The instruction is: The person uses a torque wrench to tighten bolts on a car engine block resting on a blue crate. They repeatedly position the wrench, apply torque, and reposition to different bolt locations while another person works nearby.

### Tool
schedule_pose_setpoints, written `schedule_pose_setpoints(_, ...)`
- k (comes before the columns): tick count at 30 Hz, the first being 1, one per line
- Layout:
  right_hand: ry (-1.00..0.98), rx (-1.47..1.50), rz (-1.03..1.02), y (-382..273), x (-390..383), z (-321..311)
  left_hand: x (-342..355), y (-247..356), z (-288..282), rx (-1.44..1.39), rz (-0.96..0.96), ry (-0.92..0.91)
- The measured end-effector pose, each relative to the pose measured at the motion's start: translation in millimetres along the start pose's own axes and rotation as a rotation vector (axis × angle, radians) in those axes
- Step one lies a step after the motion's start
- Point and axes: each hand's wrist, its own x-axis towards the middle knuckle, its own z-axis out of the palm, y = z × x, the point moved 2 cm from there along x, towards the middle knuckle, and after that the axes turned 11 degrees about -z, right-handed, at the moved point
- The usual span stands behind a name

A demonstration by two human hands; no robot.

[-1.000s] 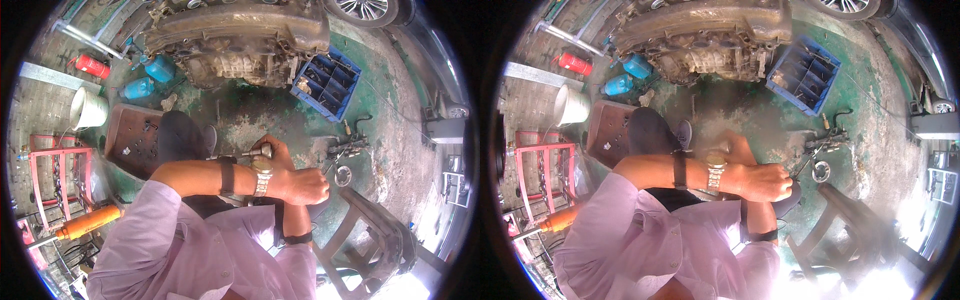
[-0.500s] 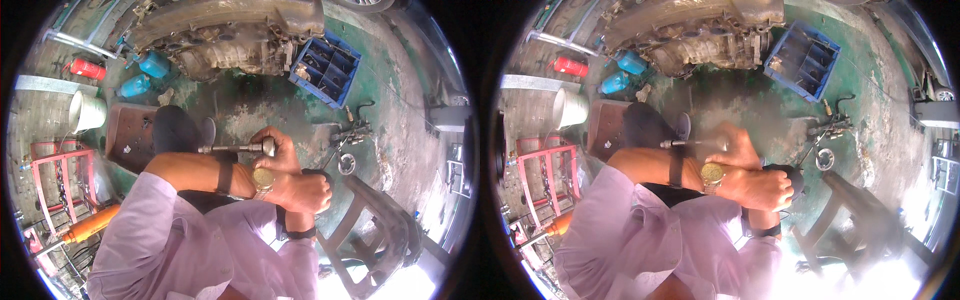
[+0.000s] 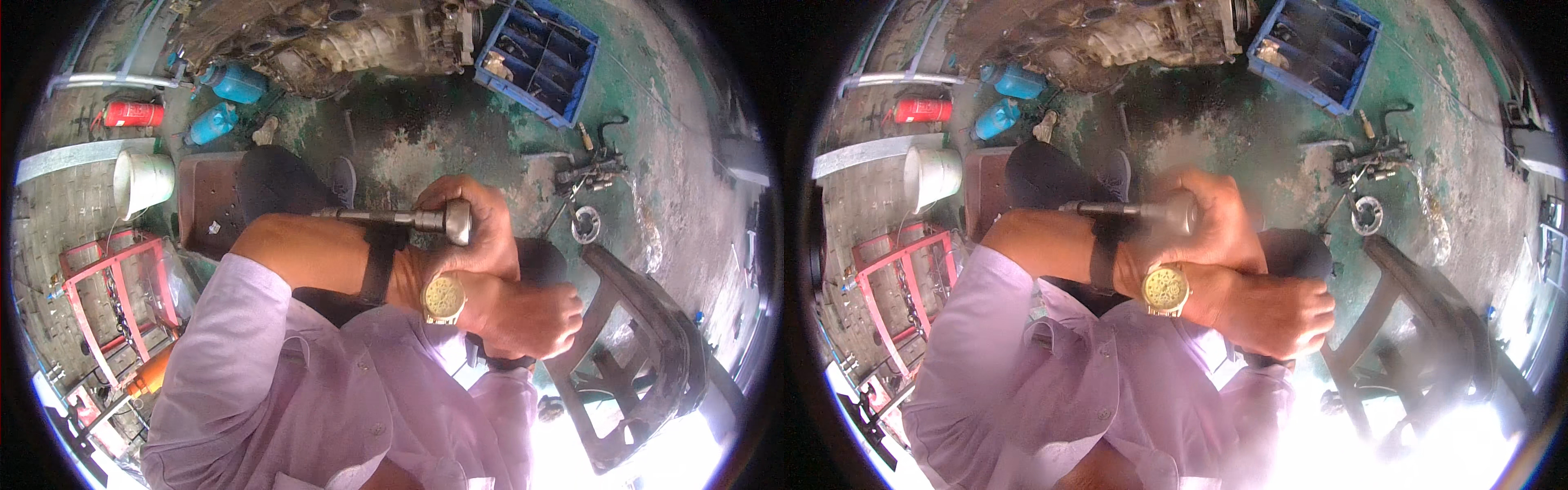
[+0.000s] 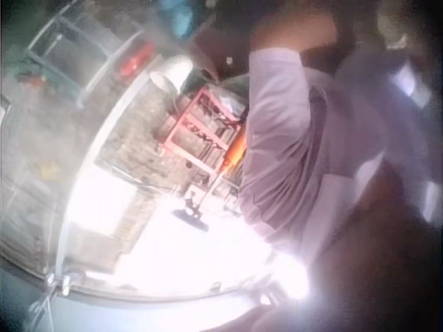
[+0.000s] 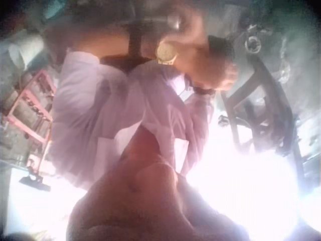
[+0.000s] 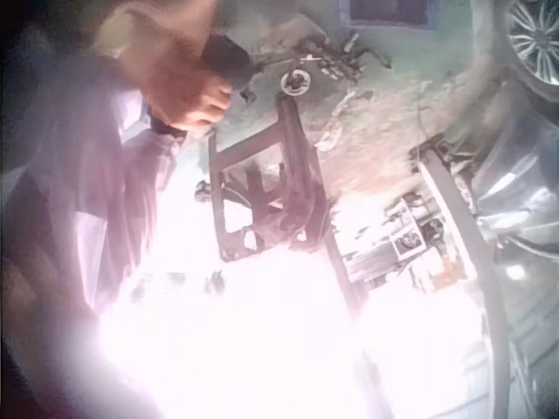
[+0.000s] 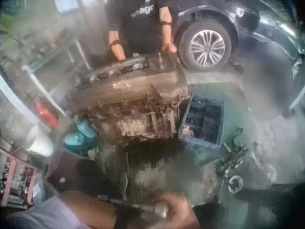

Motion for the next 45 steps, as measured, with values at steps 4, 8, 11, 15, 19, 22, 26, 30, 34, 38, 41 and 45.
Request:
schedule_pose_setpoints(4,0.016,-0.081,0.042,-0.5,-4.9,-2.3,-1.4,3.0,4.1,-0.018,0.002,0.003)
schedule_pose_setpoints(8,0.001,-0.006,-0.009,-3.1,-1.8,-3.3,-2.3,2.4,7.3,-0.024,0.003,0.000)
schedule_pose_setpoints(11,0.066,-0.038,-0.017,-7.7,0.2,1.0,-2.8,0.6,9.1,-0.021,0.001,-0.001)
schedule_pose_setpoints(15,0.247,-0.118,-0.041,-13.1,0.0,8.2,-3.1,1.7,11.0,-0.021,-0.003,-0.011)
schedule_pose_setpoints(19,0.204,-0.163,-0.138,-14.8,2.2,8.6,-3.9,2.3,11.4,-0.022,-0.006,-0.018)
schedule_pose_setpoints(22,0.244,-0.109,-0.168,-14.4,3.0,8.0,-6.1,1.7,10.5,-0.020,-0.010,-0.020)
schedule_pose_setpoints(26,0.076,-0.164,-0.171,-13.9,3.2,-1.1,-5.0,1.9,12.7,-0.006,-0.018,-0.030)
schedule_pose_setpoints(30,-0.010,-0.140,-0.197,-11.2,3.5,-5.9,-4.2,7.7,14.4,-0.001,-0.026,-0.036)
schedule_pose_setpoints(34,-0.004,-0.132,-0.162,-9.6,3.1,-4.4,-3.1,6.8,16.5,0.019,-0.043,-0.052)
schedule_pose_setpoints(38,0.032,-0.126,-0.100,-6.9,2.0,-5.1,-2.9,3.8,21.9,-0.012,-0.061,-0.047)
schedule_pose_setpoints(41,0.056,-0.135,-0.033,-2.1,-0.6,-7.0,-5.8,3.3,25.3,-0.012,-0.101,-0.071)
schedule_pose_setpoints(45,0.162,-0.277,-0.083,4.4,-4.0,-14.4,4.6,-2.1,12.3,-0.025,-0.269,0.094)
